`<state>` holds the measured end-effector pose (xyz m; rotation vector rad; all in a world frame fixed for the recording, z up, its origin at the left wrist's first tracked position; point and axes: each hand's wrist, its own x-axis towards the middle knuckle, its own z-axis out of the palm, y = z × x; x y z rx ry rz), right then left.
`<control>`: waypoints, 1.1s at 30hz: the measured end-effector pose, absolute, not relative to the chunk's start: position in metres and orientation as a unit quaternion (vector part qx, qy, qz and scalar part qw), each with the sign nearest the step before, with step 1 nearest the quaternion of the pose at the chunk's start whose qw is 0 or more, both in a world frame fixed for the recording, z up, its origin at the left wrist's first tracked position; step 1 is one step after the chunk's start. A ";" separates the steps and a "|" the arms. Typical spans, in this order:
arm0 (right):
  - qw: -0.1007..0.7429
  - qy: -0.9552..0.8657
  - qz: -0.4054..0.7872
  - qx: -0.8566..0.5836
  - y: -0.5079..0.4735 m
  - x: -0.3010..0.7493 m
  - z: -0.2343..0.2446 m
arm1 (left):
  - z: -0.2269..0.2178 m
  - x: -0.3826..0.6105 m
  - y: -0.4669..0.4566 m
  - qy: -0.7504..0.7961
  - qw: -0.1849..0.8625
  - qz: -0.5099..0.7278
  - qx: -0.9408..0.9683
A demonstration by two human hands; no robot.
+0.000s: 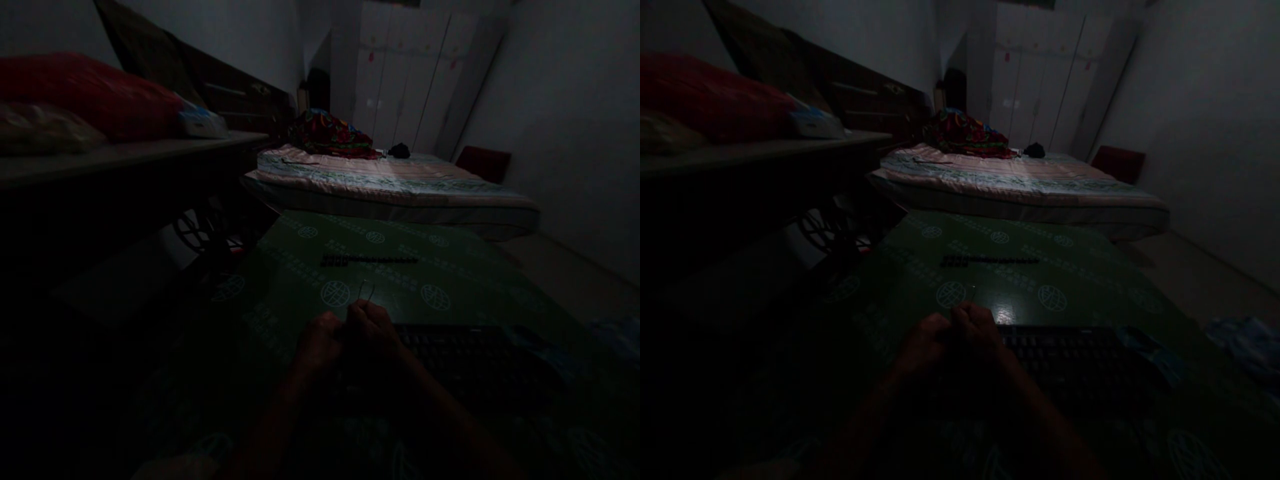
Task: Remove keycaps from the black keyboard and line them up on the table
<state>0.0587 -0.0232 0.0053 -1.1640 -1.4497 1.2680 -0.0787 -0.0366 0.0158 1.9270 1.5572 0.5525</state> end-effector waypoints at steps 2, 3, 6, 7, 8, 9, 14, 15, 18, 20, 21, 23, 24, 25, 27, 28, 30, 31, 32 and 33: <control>0.438 -0.572 0.512 -0.467 -0.022 0.059 0.003 | 0.017 -0.079 -0.037 0.575 0.299 0.206 0.733; 0.441 -0.568 0.515 -0.467 -0.021 0.059 0.002 | 0.018 -0.079 -0.037 0.573 0.299 0.206 0.735; 0.451 -0.553 0.525 -0.463 -0.020 0.059 0.001 | 0.019 -0.080 -0.038 0.571 0.301 0.209 0.735; 0.457 -0.547 0.528 -0.461 -0.020 0.060 0.001 | 0.019 -0.080 -0.038 0.571 0.304 0.212 0.732; 0.465 -0.541 0.530 -0.459 -0.019 0.060 0.001 | 0.019 -0.080 -0.039 0.570 0.309 0.216 0.729; 0.471 -0.537 0.531 -0.456 -0.019 0.060 0.001 | 0.019 -0.080 -0.039 0.569 0.315 0.222 0.727; 0.487 -0.538 0.521 -0.449 -0.017 0.061 -0.002 | 0.018 -0.081 -0.040 0.550 0.334 0.245 0.725; 0.493 -0.534 0.521 -0.448 -0.017 0.061 -0.002 | 0.018 -0.081 -0.040 0.549 0.337 0.252 0.722; 0.517 -0.505 0.537 -0.434 -0.018 0.061 -0.001 | 0.022 -0.080 -0.041 0.551 0.361 0.277 0.700; 0.525 -0.488 0.554 -0.425 -0.020 0.060 0.003 | 0.026 -0.080 -0.043 0.549 0.389 0.293 0.679; 0.524 -0.483 0.560 -0.422 -0.021 0.060 0.006 | 0.027 -0.079 -0.043 0.548 0.403 0.301 0.668; 0.522 -0.483 0.562 -0.423 -0.023 0.061 0.012 | 0.030 -0.079 -0.044 0.546 0.422 0.316 0.651; 0.520 -0.489 0.558 -0.424 -0.025 0.062 0.015 | 0.032 -0.080 -0.044 0.545 0.427 0.324 0.645; 0.516 -0.500 0.552 -0.423 -0.026 0.063 0.017 | 0.033 -0.080 -0.044 0.547 0.429 0.330 0.638; 0.504 -0.533 0.532 -0.423 -0.027 0.064 0.021 | 0.034 -0.081 -0.044 0.558 0.439 0.335 0.620; 0.498 -0.553 0.519 -0.421 -0.027 0.065 0.022 | 0.035 -0.081 -0.043 0.565 0.446 0.335 0.608; 0.487 -0.586 0.493 -0.421 -0.028 0.066 0.024 | 0.036 -0.083 -0.043 0.578 0.462 0.336 0.582; 0.484 -0.597 0.482 -0.421 -0.028 0.067 0.024 | 0.036 -0.083 -0.042 0.579 0.473 0.337 0.572; 0.481 -0.606 0.472 -0.423 -0.028 0.067 0.025 | 0.037 -0.084 -0.042 0.579 0.483 0.339 0.563; 0.479 -0.613 0.462 -0.426 -0.028 0.067 0.026 | 0.038 -0.085 -0.042 0.578 0.490 0.342 0.555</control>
